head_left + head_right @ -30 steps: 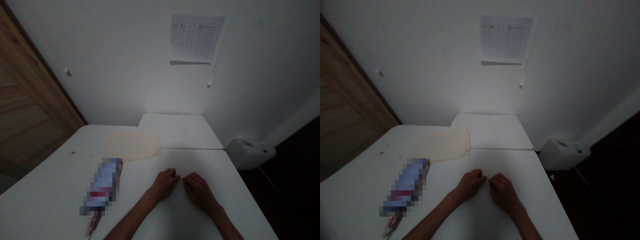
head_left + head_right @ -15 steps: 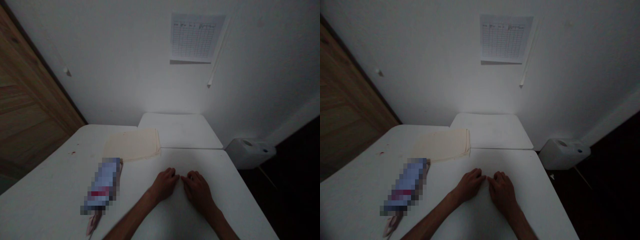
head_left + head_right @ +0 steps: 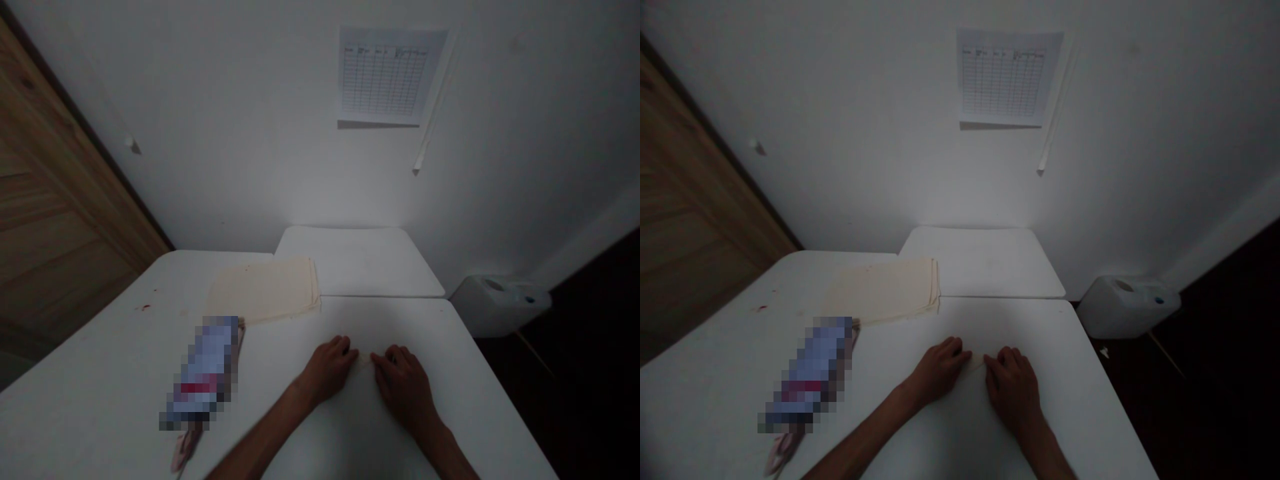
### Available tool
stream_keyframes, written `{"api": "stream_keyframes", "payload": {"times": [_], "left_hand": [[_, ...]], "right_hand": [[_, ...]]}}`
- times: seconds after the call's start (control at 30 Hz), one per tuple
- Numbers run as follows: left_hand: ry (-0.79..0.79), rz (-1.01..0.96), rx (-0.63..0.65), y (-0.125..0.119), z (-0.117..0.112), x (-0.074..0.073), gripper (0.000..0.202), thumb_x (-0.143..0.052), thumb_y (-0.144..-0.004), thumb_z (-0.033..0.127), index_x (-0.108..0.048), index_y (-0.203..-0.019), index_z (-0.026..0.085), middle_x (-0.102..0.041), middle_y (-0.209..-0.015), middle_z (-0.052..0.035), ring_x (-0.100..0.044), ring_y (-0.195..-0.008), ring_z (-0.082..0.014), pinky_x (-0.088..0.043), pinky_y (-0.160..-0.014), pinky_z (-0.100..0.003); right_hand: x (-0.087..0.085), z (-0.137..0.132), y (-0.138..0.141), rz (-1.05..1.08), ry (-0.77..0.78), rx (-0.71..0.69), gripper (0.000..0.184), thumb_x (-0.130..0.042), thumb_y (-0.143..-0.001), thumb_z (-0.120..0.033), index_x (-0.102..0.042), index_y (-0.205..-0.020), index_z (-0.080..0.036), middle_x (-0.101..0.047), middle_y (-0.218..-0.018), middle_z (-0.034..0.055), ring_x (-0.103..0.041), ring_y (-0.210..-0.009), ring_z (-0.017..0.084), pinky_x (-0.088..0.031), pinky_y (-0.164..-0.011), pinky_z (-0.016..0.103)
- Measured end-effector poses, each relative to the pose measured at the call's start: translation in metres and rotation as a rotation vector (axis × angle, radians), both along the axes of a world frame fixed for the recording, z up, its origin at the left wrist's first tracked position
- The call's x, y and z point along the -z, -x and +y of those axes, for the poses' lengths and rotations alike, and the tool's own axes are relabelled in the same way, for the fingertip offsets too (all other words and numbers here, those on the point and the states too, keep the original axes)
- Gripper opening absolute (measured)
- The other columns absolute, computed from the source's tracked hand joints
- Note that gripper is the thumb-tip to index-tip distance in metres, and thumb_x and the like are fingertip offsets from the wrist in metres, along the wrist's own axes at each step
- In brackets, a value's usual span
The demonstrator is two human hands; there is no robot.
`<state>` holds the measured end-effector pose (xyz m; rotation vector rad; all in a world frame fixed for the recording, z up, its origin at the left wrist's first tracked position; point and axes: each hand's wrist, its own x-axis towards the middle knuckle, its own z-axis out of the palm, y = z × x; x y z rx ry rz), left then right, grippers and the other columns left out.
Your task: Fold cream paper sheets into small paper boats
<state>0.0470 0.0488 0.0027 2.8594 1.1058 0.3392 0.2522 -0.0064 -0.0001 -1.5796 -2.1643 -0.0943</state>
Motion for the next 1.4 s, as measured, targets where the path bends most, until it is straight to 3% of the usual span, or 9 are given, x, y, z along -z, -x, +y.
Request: {"api": "stream_keyframes", "payload": {"times": [0.47,0.6,0.67,0.73,0.9,1.0,1.2,1.4], "left_hand": [[-0.110,-0.059,0.021,0.002,0.001,0.001,0.021,-0.046,-0.093,0.016,-0.057,-0.109,0.022,-0.058,-0.091,-0.0049,-0.052,-0.080,-0.0184,-0.044,-0.066,-0.027],[-0.220,-0.235,-0.118,0.010,-0.002,0.000,0.022,-0.040,-0.095,0.016,-0.059,-0.105,0.020,-0.060,-0.086,-0.0060,-0.054,-0.075,-0.0174,-0.046,-0.066,-0.028],[-0.210,-0.315,-0.239,0.019,-0.008,-0.004,0.019,-0.041,-0.096,0.022,-0.059,-0.098,0.020,-0.059,-0.085,-0.0064,-0.055,-0.076,-0.0179,-0.047,-0.066,-0.028],[-0.160,-0.356,-0.282,0.032,-0.018,-0.008,0.018,-0.044,-0.095,0.029,-0.059,-0.100,0.020,-0.059,-0.091,-0.0077,-0.057,-0.082,-0.0196,-0.049,-0.070,-0.031],[-0.060,-0.329,-0.270,0.064,-0.052,-0.010,0.032,-0.061,-0.085,0.042,-0.055,-0.108,0.021,-0.058,-0.104,-0.0098,-0.057,-0.093,-0.0247,-0.052,-0.078,-0.038],[-0.053,-0.270,-0.240,0.071,-0.064,-0.007,0.032,-0.067,-0.081,0.042,-0.059,-0.104,0.021,-0.059,-0.099,-0.0088,-0.057,-0.093,-0.0266,-0.051,-0.082,-0.042],[-0.101,-0.209,-0.138,0.067,-0.062,-0.006,0.011,-0.054,-0.091,0.025,-0.061,-0.096,0.018,-0.059,-0.092,-0.0075,-0.058,-0.089,-0.0230,-0.049,-0.089,-0.044],[-0.023,-0.196,-0.126,0.068,-0.060,-0.015,0.016,-0.048,-0.095,0.024,-0.061,-0.087,0.019,-0.056,-0.084,-0.0058,-0.056,-0.083,-0.0204,-0.052,-0.075,-0.036]], "right_hand": [[-0.006,-0.001,0.003,0.027,-0.032,-0.037,0.018,-0.055,-0.086,-0.021,-0.067,-0.100,-0.023,-0.058,-0.081,0.0059,-0.052,-0.080,0.021,-0.041,-0.077,0.034],[-0.006,-0.001,0.003,0.030,-0.034,-0.028,0.014,-0.056,-0.087,-0.025,-0.066,-0.097,-0.023,-0.058,-0.084,0.0065,-0.052,-0.084,0.022,-0.042,-0.080,0.036],[-0.004,-0.001,0.003,0.034,-0.038,-0.020,0.013,-0.055,-0.088,-0.026,-0.066,-0.095,-0.022,-0.059,-0.084,0.0068,-0.052,-0.085,0.023,-0.042,-0.080,0.036],[-0.003,-0.001,0.003,0.033,-0.041,-0.018,0.014,-0.055,-0.089,-0.027,-0.066,-0.094,-0.022,-0.059,-0.084,0.0071,-0.052,-0.084,0.023,-0.043,-0.080,0.037],[-0.003,0.002,0.003,0.034,-0.049,-0.025,0.014,-0.053,-0.089,-0.026,-0.066,-0.088,-0.021,-0.059,-0.082,0.0070,-0.052,-0.082,0.022,-0.043,-0.078,0.036],[-0.003,0.003,0.005,0.043,-0.057,-0.023,0.014,-0.053,-0.090,-0.025,-0.066,-0.087,-0.020,-0.059,-0.081,0.0067,-0.052,-0.082,0.021,-0.043,-0.079,0.036],[-0.003,0.002,0.006,0.084,-0.079,-0.036,0.012,-0.054,-0.089,-0.025,-0.065,-0.088,-0.020,-0.060,-0.085,0.0064,-0.053,-0.084,0.021,-0.044,-0.082,0.036],[-0.003,0.002,0.004,0.134,-0.047,-0.083,0.013,-0.056,-0.087,-0.023,-0.065,-0.096,-0.021,-0.061,-0.093,0.0070,-0.054,-0.089,0.022,-0.046,-0.081,0.036]]}}
